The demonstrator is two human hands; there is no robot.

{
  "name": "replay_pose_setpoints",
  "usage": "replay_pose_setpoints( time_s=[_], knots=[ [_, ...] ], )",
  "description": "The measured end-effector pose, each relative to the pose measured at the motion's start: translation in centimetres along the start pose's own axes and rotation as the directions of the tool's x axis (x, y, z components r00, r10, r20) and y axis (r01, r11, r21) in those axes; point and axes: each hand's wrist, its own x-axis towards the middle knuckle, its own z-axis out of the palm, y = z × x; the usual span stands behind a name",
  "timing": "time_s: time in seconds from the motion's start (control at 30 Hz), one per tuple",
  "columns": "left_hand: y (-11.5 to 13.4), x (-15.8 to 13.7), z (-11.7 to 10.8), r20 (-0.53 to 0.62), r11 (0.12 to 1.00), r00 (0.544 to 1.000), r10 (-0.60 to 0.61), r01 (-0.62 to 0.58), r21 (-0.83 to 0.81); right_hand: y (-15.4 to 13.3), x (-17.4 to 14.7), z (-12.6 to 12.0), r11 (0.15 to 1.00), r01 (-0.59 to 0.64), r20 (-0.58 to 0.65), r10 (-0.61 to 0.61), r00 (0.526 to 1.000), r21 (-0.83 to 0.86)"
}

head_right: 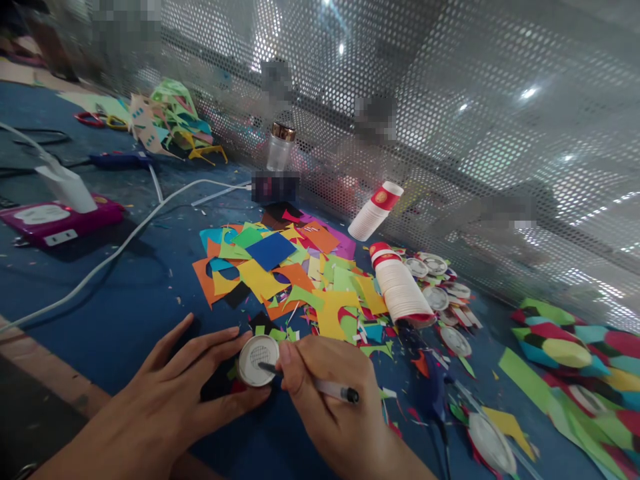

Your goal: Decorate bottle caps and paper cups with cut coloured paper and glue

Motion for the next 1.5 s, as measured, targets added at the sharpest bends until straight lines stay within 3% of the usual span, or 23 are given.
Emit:
replay_pose_setpoints(
  time_s=[0.73, 1.5],
  knots=[
    [0.1, -0.03, 0.29, -0.042, 1.0, 0.999, -0.004, 0.003, -0.02, 0.06, 0.59, -0.76, 0.995, -0.018, -0.009, 0.017, 1.0, -0.096],
    [0.22, 0.09, 0.19, -0.035, 0.999, 0.999, -0.014, 0.012, -0.049, -0.26, 0.23, -0.13, 1.0, 0.0, 0.023, 0.001, 1.0, -0.023]
  ],
)
